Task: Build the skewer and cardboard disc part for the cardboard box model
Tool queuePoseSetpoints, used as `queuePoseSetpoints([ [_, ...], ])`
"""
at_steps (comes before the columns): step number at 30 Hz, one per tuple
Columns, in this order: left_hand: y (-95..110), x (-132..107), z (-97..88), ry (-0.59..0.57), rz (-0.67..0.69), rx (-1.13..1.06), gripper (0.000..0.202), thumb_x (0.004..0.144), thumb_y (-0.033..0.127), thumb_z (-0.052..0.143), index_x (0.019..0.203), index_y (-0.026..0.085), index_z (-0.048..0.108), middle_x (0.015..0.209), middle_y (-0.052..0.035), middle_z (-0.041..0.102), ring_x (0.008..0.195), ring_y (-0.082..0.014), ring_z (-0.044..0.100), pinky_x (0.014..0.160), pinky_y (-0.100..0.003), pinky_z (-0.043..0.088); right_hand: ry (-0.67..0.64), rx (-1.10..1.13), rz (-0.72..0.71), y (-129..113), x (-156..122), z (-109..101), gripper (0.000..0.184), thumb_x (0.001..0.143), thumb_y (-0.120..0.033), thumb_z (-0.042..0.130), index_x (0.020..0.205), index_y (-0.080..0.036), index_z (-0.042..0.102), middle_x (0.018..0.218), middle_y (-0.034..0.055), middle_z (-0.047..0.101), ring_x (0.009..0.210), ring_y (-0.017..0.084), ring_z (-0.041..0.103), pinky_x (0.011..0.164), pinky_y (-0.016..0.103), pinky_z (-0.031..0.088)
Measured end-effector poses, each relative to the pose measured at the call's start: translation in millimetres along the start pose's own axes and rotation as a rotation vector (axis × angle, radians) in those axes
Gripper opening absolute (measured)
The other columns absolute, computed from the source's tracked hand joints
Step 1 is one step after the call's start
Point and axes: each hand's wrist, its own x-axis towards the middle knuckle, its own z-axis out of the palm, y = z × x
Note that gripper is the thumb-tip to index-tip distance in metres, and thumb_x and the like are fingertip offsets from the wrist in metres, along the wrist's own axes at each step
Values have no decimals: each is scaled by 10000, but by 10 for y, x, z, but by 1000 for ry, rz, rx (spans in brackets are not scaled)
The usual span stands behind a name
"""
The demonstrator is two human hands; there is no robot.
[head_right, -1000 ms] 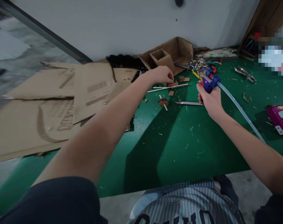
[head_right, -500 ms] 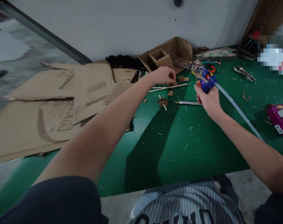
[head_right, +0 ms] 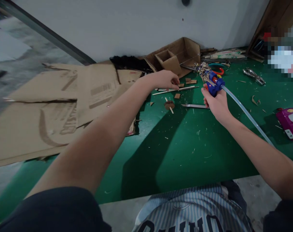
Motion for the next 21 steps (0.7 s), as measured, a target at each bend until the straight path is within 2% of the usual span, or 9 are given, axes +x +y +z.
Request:
queuePoseSetpoints([
  [1,-3,9,-3,-30,-6,10,335,884,333,727,1177,177,773,1126,-58,793,971,-201,722,792,-263,485,-2,-1,-4,4,1,-2,333,804,-460,792,1002,-251,624,596,-67,523,487,106,492,449,267,436],
  [4,-3,27,-15,-25,-52,11,314,866,286,717,1147,169,791,1087,-86,797,953,-220,733,779,-276,493,-3,-16,-6,3,2,-8,343,803,-467,791,1009,-249,624,605,-61,531,494,109,500,451,270,441],
  [8,-26,11,-45,-92,-61,-86,194,837,233,713,994,163,804,905,-62,781,759,-181,708,735,-283,502,-7,-36,8,-15,-1,0,357,800,-475,800,1017,-253,623,612,-58,523,504,114,508,457,275,449],
  [11,-11,-51,-104,41,-59,-138,156,816,211,729,952,156,782,886,-64,766,756,-182,698,772,-304,515,-22,-80,18,6,11,3,326,831,-470,766,1030,-251,629,633,-43,529,530,132,535,478,293,472],
  [13,60,-113,-154,141,-58,-206,193,830,229,728,1003,153,765,914,-70,765,771,-186,700,796,-321,523,-21,-152,-2,50,42,-21,306,858,-472,726,1045,-245,638,656,-25,545,562,155,564,511,321,501],
  [14,117,-145,-175,140,-46,-252,220,840,250,729,1037,155,756,924,-70,766,769,-186,702,793,-323,526,-6,-209,-40,79,66,-47,294,867,-472,711,1037,-242,644,670,-13,560,590,170,585,544,341,524],
  [16,254,-196,-191,21,9,-321,252,857,294,724,1074,168,746,929,-64,771,747,-180,709,764,-311,527,48,-359,-173,137,134,-125,260,870,-468,699,978,-236,651,713,17,600,675,203,628,652,393,569],
  [19,429,-236,-149,-142,85,-279,269,880,309,668,1097,177,756,944,-63,785,766,-192,735,767,-303,532,125,-554,-353,198,257,-270,240,858,-459,702,901,-229,646,800,60,664,806,250,663,817,460,583],
  [21,471,-263,-109,-119,100,-171,326,899,286,603,1159,168,761,1040,-91,796,899,-232,754,832,-322,539,154,-586,-363,212,320,-341,245,865,-460,687,922,-225,651,826,76,683,823,263,670,834,472,582],
])
